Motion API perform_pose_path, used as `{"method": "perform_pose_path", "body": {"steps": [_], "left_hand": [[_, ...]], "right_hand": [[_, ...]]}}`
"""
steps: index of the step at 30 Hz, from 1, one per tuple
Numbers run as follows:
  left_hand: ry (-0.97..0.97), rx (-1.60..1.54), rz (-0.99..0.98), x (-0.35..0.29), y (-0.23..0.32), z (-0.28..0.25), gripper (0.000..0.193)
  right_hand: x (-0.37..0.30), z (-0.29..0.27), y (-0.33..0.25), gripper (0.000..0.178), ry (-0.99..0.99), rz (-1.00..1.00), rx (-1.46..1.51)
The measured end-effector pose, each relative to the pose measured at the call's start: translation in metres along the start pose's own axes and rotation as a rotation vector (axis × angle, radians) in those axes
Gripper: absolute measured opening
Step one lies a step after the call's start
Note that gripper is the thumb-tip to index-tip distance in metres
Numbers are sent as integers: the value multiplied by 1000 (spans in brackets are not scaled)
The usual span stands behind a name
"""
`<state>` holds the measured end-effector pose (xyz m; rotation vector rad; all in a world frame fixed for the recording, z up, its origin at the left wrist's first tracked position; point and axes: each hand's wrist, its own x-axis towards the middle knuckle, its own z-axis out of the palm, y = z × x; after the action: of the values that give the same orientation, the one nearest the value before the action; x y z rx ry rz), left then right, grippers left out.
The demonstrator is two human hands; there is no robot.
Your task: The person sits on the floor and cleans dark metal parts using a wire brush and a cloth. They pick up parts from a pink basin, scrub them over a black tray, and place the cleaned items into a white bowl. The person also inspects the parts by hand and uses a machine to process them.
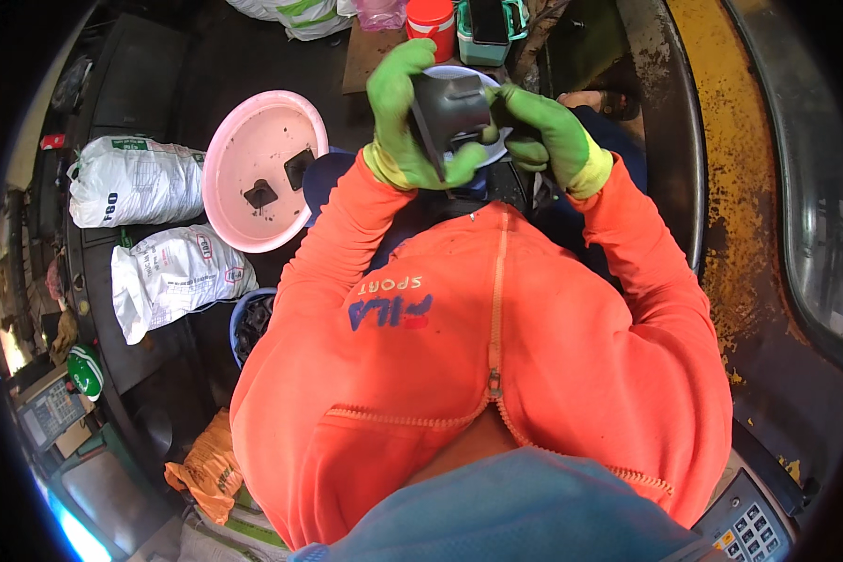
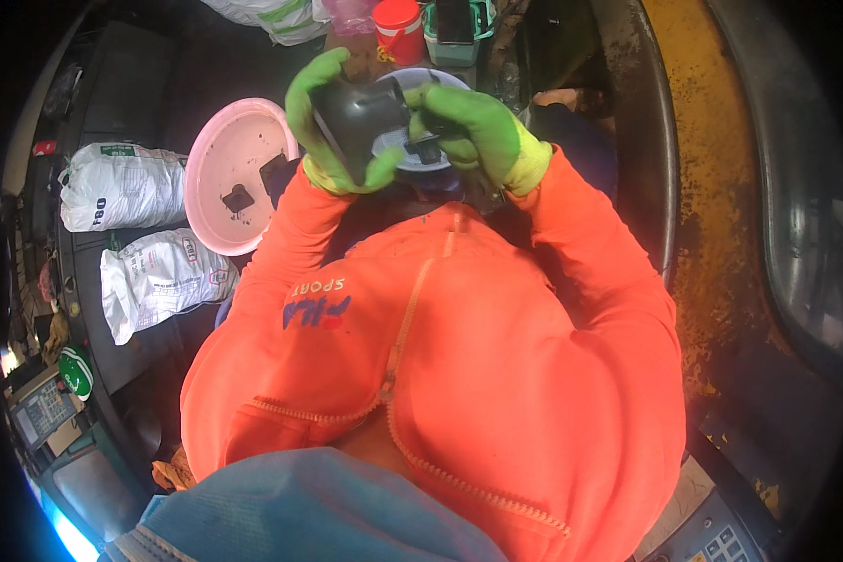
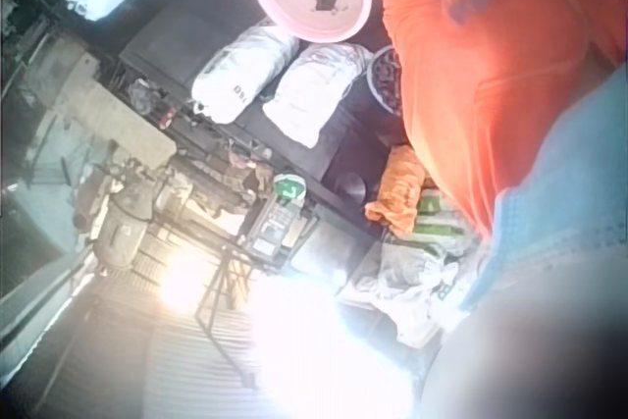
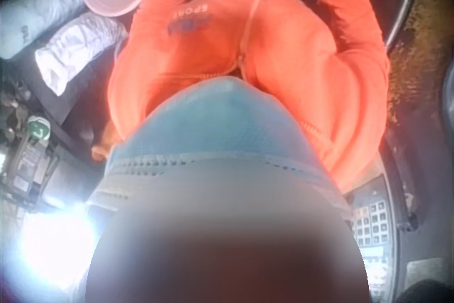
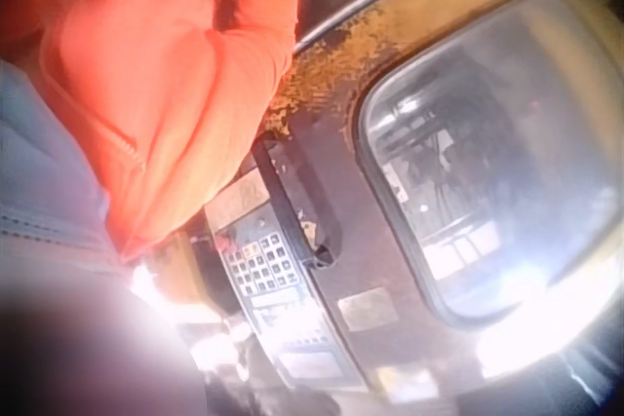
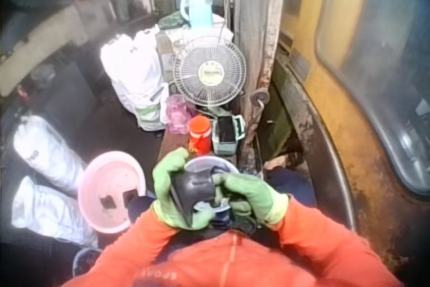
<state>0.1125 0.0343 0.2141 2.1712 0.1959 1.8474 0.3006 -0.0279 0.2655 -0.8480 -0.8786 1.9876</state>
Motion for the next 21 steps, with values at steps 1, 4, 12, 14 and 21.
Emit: {"method": "perform_pose_path", "body": {"steps": [1, 4, 12, 14, 21], "left_hand": [[-53, 58, 49, -1, 1, 4, 108], [-150, -358, -136, -6, 10, 14, 126], [203, -1230, -1170, -9, 32, 11, 88], [398, -1336, -1208, -9, 26, 10, 75], [348, -1377, -1188, -5, 15, 1, 63]], "right_hand": [[2, -3, -2, 35, -66, -81, -105], [8, -10, -14, 43, 32, -361, -710], [17, -10, -24, 37, 35, -849, -1459], [15, -10, -20, 33, 155, -659, -1063], [13, -23, -2, 24, 170, -804, -1437]]}}
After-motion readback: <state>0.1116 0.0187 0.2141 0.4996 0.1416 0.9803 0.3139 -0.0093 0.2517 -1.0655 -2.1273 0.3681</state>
